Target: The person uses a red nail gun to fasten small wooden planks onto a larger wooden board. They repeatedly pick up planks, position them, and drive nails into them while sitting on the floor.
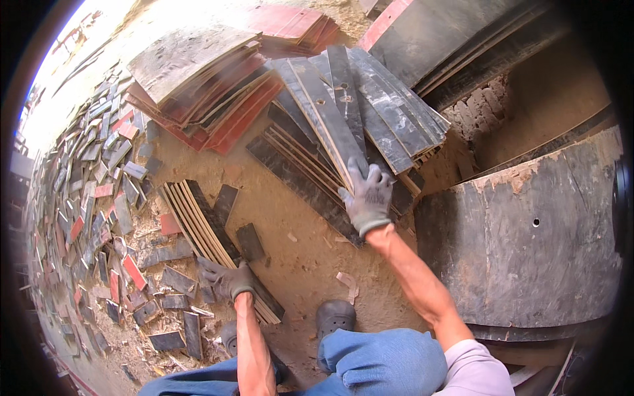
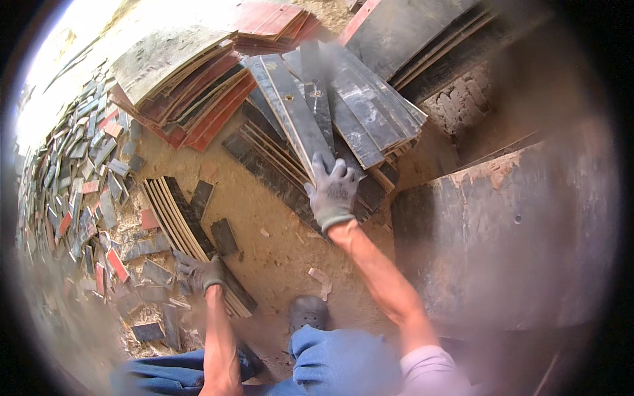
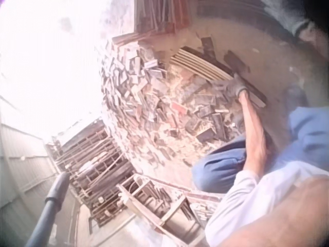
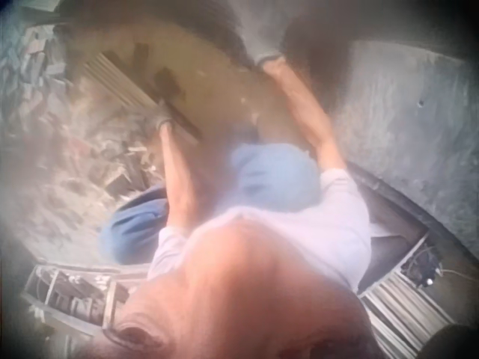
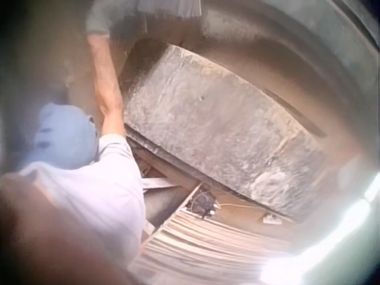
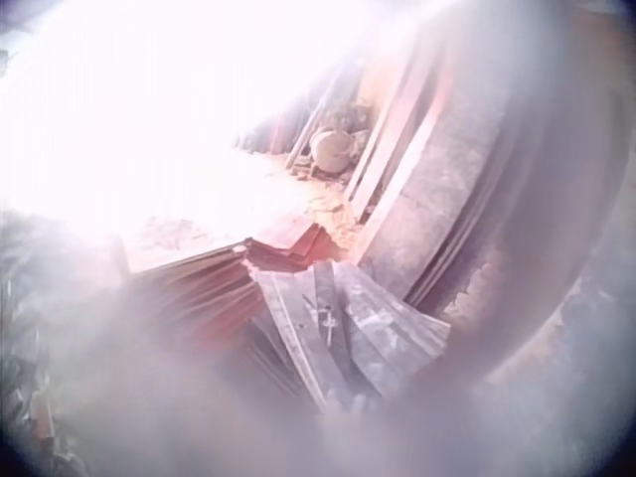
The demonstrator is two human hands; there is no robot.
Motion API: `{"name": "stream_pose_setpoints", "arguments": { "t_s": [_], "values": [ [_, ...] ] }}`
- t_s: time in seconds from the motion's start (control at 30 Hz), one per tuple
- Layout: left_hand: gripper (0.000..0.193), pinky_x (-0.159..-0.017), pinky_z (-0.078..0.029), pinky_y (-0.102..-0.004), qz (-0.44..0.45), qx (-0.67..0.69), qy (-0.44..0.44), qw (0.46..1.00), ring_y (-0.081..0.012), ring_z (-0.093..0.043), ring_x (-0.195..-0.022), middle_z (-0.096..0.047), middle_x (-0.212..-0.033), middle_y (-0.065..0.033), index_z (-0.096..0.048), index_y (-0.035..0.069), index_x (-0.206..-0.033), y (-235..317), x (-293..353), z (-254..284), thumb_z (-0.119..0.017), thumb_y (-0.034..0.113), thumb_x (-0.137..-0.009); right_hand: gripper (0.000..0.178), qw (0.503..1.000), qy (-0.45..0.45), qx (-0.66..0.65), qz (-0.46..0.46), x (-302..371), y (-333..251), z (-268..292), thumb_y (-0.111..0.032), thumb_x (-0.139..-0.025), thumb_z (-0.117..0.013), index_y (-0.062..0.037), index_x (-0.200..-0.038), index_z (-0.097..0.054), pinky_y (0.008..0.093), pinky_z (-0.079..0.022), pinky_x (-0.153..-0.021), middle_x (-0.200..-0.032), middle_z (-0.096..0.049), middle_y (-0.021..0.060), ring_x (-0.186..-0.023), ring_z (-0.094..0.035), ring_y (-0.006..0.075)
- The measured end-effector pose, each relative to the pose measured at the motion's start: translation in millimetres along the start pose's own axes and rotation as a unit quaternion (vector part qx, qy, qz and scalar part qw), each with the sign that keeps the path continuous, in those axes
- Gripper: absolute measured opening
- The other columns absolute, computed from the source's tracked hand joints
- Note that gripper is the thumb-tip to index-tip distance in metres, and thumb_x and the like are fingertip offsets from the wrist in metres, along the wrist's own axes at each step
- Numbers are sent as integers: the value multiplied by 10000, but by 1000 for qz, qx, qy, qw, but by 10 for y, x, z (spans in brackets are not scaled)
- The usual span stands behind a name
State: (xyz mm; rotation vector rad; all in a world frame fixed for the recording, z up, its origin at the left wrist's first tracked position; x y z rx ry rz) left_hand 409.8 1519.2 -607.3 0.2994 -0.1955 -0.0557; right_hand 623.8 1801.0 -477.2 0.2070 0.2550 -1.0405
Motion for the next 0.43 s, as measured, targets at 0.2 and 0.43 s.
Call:
{"name": "stream_pose_setpoints", "arguments": {
  "t_s": [0.2,0.43],
  "values": [
    [1328,-1213,-335,-569,-9,-16,11,1000,-475,-362,-1489,-341,-1598,-287,-74,109,-1695,13,32,-67,-921,384,-710,656,998,-6,-53,24,782,-236,-88,-190,-866,-742,-257,-1490,-552,543,-476,-903,-1335,-499,234,-1121,-521,387],
    [1300,-1204,-353,-563,5,-61,-10,998,-472,-343,-1502,-312,-1612,-284,-96,131,-1698,59,2,-67,-906,404,-718,841,975,8,-215,62,1061,-509,-65,-392,-811,-804,-181,-1555,-473,599,-404,-1036,-1473,-440,183,-1262,-476,365]
  ]
}}
Point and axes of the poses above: each hand's wrist, its own x-axis away from the middle knuckle, its own z-axis out of the back of the hand, y = z × x, the point moved 3 cm from there along -x, towards the middle knuckle
